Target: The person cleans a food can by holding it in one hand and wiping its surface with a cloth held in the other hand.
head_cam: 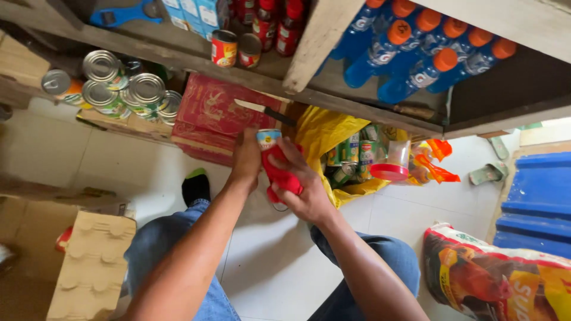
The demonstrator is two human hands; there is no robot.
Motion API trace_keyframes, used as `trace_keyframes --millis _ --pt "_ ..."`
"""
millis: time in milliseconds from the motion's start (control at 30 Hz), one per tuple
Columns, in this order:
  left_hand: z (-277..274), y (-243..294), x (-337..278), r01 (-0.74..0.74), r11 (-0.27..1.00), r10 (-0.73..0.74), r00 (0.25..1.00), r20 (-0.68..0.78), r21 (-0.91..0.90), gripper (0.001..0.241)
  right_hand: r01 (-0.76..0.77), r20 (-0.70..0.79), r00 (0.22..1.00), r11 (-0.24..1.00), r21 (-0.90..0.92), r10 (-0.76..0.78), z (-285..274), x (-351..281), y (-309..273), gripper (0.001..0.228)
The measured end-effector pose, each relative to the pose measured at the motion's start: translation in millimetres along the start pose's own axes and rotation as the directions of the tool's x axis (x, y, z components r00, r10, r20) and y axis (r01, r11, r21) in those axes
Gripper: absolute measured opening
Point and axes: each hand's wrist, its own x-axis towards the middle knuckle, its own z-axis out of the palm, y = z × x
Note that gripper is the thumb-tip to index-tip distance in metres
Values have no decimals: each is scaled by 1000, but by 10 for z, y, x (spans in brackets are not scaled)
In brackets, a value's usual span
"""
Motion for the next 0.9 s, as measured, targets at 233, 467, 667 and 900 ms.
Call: trace_keyframes --millis 233,467,667,900 --pt "163 170 -238 -143 883 178 983 -36 446 51 -115 -105 985 976 187 137 -30 -7 224 49" --pt "193 165 -58 -118 968 132 990 -48 222 49 6 -87 996 998 61 -1 -6 -100 121 49" --pt "263 48 -205 -238 902 233 971 57 361 45 -71 -178 979 985 155 99 -78 -147 345 46" --pt "87 -115 144 242 968 -245 969 -43 -59 54 -34 -127 991 996 82 44 72 -153 33 56"
